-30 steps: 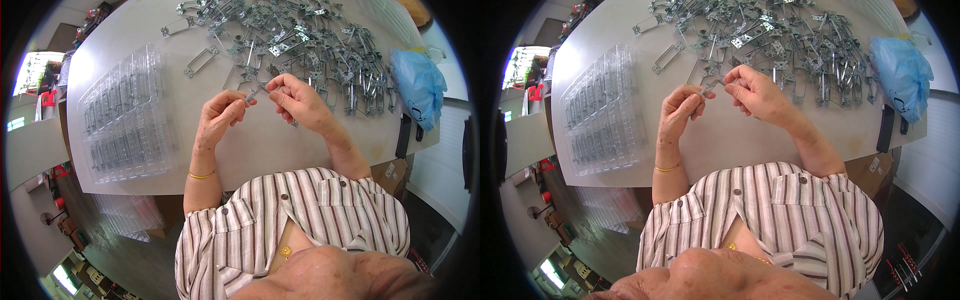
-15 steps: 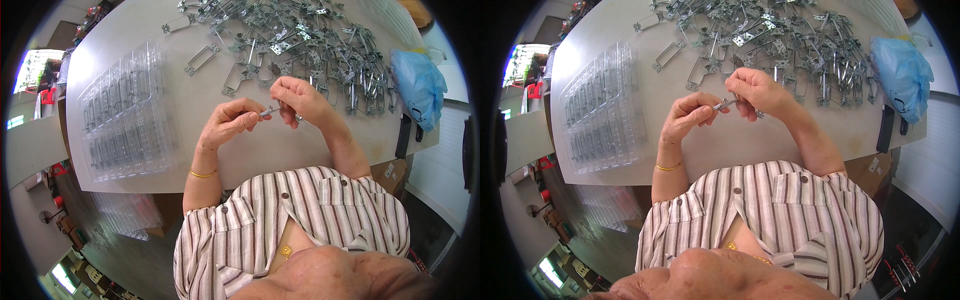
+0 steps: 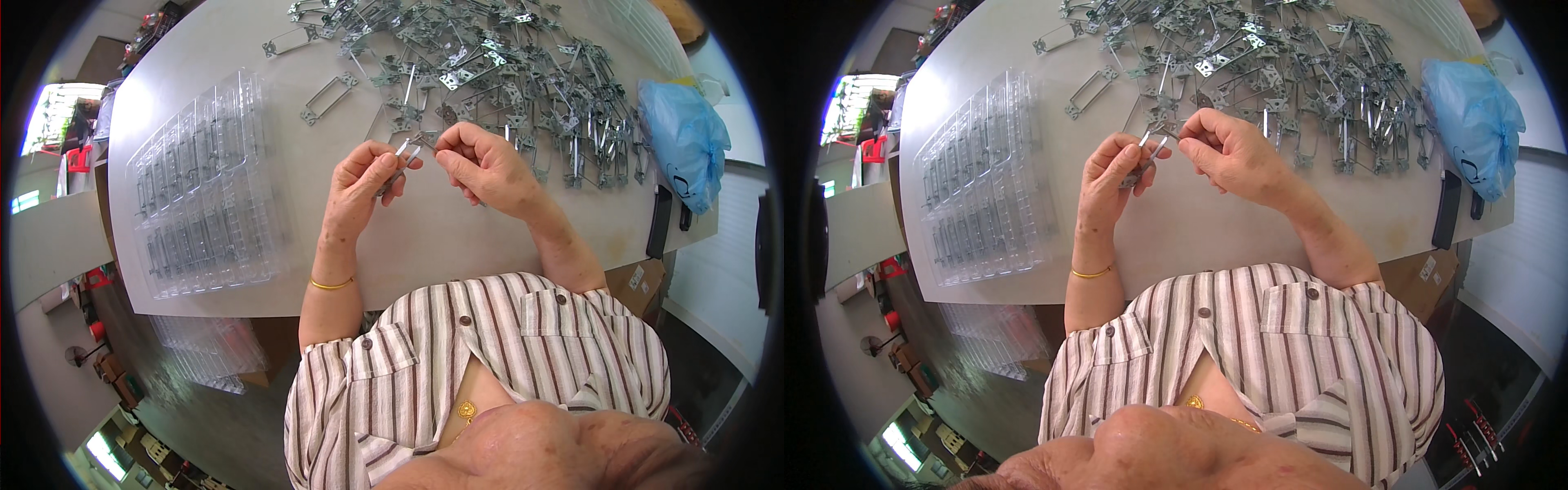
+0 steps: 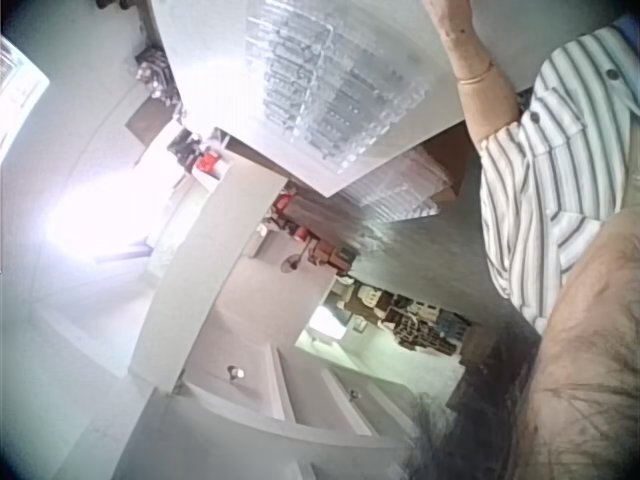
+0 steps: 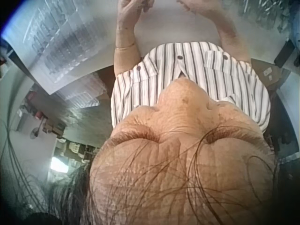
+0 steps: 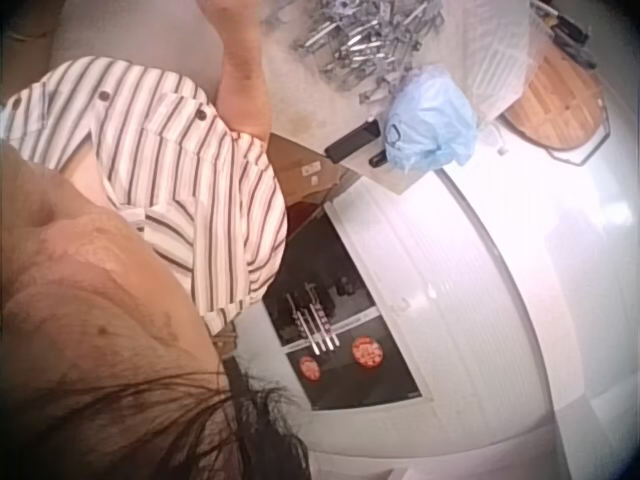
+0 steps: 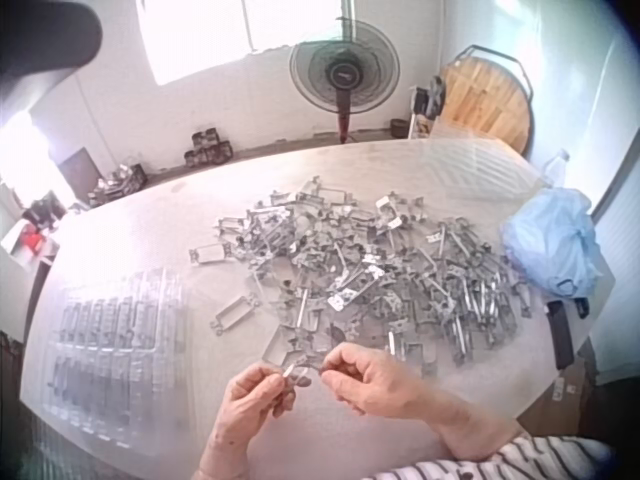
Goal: The person assembles metal components by fitting small pins into metal brackets by hand, then places the assembled pieces into the compartments of a plastic tray.
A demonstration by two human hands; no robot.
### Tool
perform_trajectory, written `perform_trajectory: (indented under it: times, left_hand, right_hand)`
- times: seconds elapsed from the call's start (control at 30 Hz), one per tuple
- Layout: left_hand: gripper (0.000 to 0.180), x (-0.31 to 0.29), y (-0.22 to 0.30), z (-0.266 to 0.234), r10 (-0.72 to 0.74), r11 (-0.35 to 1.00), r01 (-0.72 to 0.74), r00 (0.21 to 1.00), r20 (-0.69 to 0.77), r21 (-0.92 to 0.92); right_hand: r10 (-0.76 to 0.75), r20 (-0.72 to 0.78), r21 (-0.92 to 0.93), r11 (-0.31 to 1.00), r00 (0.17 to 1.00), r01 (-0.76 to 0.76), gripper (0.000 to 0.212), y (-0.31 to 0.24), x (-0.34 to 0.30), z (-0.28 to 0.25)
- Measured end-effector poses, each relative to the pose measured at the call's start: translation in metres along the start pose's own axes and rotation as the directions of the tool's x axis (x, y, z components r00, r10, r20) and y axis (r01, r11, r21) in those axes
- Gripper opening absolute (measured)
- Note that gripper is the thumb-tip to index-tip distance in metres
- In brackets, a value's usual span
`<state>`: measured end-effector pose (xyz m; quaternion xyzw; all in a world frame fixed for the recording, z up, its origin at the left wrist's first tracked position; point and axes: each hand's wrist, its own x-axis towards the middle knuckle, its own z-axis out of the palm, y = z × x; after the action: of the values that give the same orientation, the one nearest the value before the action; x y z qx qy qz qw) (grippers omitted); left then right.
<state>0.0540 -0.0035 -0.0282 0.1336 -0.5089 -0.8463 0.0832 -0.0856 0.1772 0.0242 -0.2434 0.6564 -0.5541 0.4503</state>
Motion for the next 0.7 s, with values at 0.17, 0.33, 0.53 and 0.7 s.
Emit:
perform_trajectory:
  times: [0.17, 0.33, 0.53, 0.7]
  left_hand:
    - [0.021, 0.0, -0.001, -0.001, 0.032, 0.998, -0.033, 0.999, 0.009, 0.044]
    - [0.02, 0.0, -0.001, 0.001, 0.04, 0.983, -0.051, 0.997, 0.068, 0.179]
    - [0.013, -0.003, -0.002, 0.001, 0.094, 0.961, -0.104, 0.994, 0.051, 0.256]
    - [0.024, -0.001, -0.005, 0.007, 0.155, 0.916, -0.136, 0.988, -0.022, 0.376]
  right_hand:
    - [0.014, -0.02, -0.024, 1.0, 1.0, -0.014, 0.015, 0.0, 0.0, 0.002]
    - [0.056, -0.016, 0.001, 0.998, 0.998, -0.056, 0.016, 0.001, 0.001, 0.002]
    - [0.105, 0.028, -0.163, 0.982, 0.994, -0.099, 0.016, -0.004, 0.001, -0.002]
    - [-0.038, -0.064, -0.084, 0.996, 0.997, 0.033, 0.014, 0.007, 0.004, -0.009]
